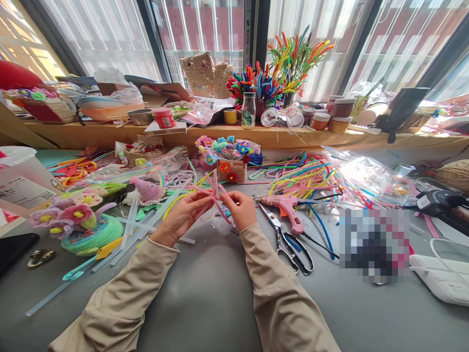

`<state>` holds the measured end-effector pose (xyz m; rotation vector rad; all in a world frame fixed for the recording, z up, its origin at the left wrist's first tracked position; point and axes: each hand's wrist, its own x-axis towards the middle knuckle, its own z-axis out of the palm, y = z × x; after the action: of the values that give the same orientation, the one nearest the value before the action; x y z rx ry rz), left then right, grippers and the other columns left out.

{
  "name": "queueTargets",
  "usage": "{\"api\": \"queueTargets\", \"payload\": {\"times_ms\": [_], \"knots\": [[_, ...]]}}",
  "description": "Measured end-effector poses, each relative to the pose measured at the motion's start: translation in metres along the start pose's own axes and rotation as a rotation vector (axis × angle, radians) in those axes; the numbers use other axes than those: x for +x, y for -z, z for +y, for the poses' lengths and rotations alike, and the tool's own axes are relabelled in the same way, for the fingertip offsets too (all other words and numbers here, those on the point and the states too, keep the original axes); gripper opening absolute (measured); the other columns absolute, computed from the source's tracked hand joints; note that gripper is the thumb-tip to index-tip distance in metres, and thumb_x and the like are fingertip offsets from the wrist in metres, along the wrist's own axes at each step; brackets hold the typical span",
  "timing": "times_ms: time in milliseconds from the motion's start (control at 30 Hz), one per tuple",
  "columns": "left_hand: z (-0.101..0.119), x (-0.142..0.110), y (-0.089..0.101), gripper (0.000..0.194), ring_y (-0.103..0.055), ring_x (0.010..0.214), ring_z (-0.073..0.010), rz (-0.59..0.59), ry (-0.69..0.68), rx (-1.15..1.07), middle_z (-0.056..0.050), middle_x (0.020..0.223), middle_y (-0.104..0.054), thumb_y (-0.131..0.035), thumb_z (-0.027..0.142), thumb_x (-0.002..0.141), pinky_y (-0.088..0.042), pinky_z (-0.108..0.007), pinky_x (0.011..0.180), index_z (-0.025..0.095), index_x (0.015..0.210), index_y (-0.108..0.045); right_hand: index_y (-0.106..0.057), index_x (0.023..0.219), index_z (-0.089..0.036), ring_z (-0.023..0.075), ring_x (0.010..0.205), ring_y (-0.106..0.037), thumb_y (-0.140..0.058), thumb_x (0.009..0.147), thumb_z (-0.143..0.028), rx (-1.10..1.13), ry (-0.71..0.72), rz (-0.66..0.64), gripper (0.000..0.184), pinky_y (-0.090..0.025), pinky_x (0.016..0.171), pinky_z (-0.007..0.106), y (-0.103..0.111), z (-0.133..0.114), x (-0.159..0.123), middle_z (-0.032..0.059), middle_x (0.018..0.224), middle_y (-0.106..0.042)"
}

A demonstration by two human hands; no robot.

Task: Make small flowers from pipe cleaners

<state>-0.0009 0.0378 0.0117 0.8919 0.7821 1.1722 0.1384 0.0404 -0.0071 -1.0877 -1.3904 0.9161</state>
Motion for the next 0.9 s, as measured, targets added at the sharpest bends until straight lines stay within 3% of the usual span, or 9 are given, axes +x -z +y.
{"api": "queueTargets", "payload": {"times_ms": [367,667,900], "knots": [[-0.0057,0.0035,0.0049,0.02,-0.057,0.073,-0.0097,0.038,-0.087,0.101,0.0,0.075,-0.062,-0.064,0.014,0.058,-0.043,-0.02,0.069,0.015,0.077,-0.058,-0.055,0.06,-0.013,0.0086,0.05,-0.041,-0.053,0.067,-0.037,-0.095,0.04,-0.004,0.025,-0.033,0.049,0.02,-0.0017,-0.0024,-0.0013,-0.0015,0.054,-0.048],[-0.0039,0.0012,0.0062,0.022,-0.057,0.073,-0.0123,0.03,-0.112,0.257,-0.002,0.075,-0.063,-0.067,0.021,0.055,-0.042,-0.02,0.062,0.015,0.074,-0.058,-0.053,0.059,-0.016,0.0105,0.053,-0.041,-0.049,0.072,-0.035,-0.281,0.234,0.05,0.023,-0.033,0.053,0.022,0.0007,0.0017,-0.0005,-0.0011,0.057,-0.046],[-0.0038,0.0001,0.0041,0.022,-0.057,0.071,-0.0132,-0.006,0.042,0.226,-0.003,0.075,-0.064,-0.065,0.025,0.058,-0.042,-0.027,0.071,0.014,0.077,-0.061,-0.053,0.06,-0.017,0.0111,0.054,-0.043,-0.047,0.073,-0.033,-0.307,0.239,0.086,0.022,-0.034,0.053,0.022,0.0002,0.0025,-0.0003,-0.0001,0.059,-0.048]]}}
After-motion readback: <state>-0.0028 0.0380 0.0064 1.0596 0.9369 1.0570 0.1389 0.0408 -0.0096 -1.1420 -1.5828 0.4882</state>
